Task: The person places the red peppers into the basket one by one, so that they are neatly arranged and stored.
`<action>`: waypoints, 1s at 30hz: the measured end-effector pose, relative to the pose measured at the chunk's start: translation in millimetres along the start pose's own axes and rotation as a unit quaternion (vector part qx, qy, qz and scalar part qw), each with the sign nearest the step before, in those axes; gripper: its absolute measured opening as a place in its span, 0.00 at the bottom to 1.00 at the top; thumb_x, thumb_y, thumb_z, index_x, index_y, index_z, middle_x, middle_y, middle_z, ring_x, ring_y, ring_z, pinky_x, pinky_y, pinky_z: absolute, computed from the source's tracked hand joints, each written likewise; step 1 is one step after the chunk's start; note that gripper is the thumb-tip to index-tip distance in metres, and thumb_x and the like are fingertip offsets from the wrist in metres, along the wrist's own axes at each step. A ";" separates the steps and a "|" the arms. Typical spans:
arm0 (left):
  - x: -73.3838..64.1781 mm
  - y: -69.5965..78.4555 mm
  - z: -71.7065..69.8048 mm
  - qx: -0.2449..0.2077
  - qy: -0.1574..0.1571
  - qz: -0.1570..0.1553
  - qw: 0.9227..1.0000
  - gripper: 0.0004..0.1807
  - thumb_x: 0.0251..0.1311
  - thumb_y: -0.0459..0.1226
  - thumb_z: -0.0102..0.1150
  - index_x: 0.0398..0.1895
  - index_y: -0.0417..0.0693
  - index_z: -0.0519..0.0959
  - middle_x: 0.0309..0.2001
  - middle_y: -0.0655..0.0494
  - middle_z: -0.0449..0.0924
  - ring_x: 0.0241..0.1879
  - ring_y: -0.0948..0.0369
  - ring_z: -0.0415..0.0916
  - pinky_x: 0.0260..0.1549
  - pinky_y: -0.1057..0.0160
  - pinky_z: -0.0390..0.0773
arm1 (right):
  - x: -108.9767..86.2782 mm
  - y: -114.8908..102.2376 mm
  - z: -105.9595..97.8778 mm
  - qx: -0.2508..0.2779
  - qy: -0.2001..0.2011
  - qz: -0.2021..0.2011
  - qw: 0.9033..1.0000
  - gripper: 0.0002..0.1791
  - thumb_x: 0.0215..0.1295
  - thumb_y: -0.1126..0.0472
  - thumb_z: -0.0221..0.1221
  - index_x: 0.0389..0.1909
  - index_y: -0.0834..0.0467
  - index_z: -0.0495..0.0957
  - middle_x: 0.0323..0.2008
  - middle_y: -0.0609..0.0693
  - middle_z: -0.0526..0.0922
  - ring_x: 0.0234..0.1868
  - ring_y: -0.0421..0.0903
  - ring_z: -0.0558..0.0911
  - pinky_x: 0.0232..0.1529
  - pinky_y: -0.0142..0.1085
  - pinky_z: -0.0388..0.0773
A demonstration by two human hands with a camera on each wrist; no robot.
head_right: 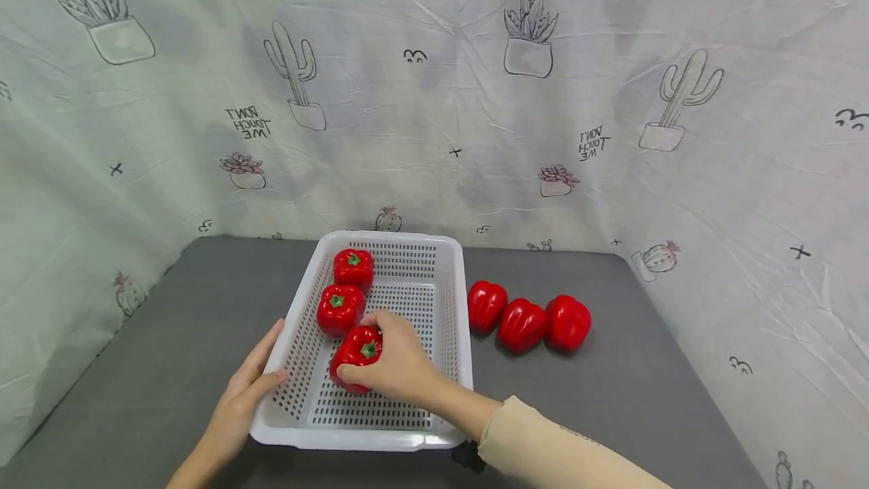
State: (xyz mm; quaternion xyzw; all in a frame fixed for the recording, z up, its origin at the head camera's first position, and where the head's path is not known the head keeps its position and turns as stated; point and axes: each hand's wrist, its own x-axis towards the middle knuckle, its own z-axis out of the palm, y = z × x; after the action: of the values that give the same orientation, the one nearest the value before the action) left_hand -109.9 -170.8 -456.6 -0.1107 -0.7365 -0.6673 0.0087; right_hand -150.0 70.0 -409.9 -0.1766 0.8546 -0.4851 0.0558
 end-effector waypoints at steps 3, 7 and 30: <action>0.3 0.1 -0.2 -0.001 0.002 0.002 1.000 0.36 0.71 0.32 0.46 0.79 0.56 0.49 0.74 0.41 0.51 0.61 0.35 0.63 0.44 0.36 0.76 | -4.9 -5.2 3.2 -0.011 0.004 0.008 1.000 0.36 0.44 0.52 0.75 0.56 0.51 0.72 0.49 0.42 0.76 0.48 0.45 0.77 0.38 0.36 0.82; 0.4 -0.4 1.0 0.006 0.006 -0.002 1.000 0.36 0.70 0.33 0.47 0.79 0.56 0.49 0.74 0.42 0.51 0.61 0.34 0.64 0.43 0.37 0.77 | -10.9 -7.3 14.1 -0.015 0.014 0.015 1.000 0.36 0.46 0.53 0.75 0.57 0.52 0.71 0.51 0.43 0.75 0.50 0.46 0.75 0.39 0.36 0.82; 0.7 -0.7 2.2 0.009 0.004 0.002 1.000 0.37 0.70 0.32 0.46 0.79 0.55 0.48 0.74 0.41 0.50 0.63 0.31 0.60 0.41 0.36 0.77 | 2.3 3.3 29.2 -0.004 0.026 0.029 0.999 0.38 0.46 0.55 0.76 0.60 0.55 0.73 0.54 0.46 0.76 0.50 0.45 0.77 0.43 0.39 0.81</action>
State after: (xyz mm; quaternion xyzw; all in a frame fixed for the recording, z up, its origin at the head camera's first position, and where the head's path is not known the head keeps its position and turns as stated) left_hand -110.4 -168.6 -457.4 -0.1095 -0.7419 -0.6613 0.0134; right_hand -145.1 47.1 -427.7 -0.1396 0.8624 -0.4843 0.0473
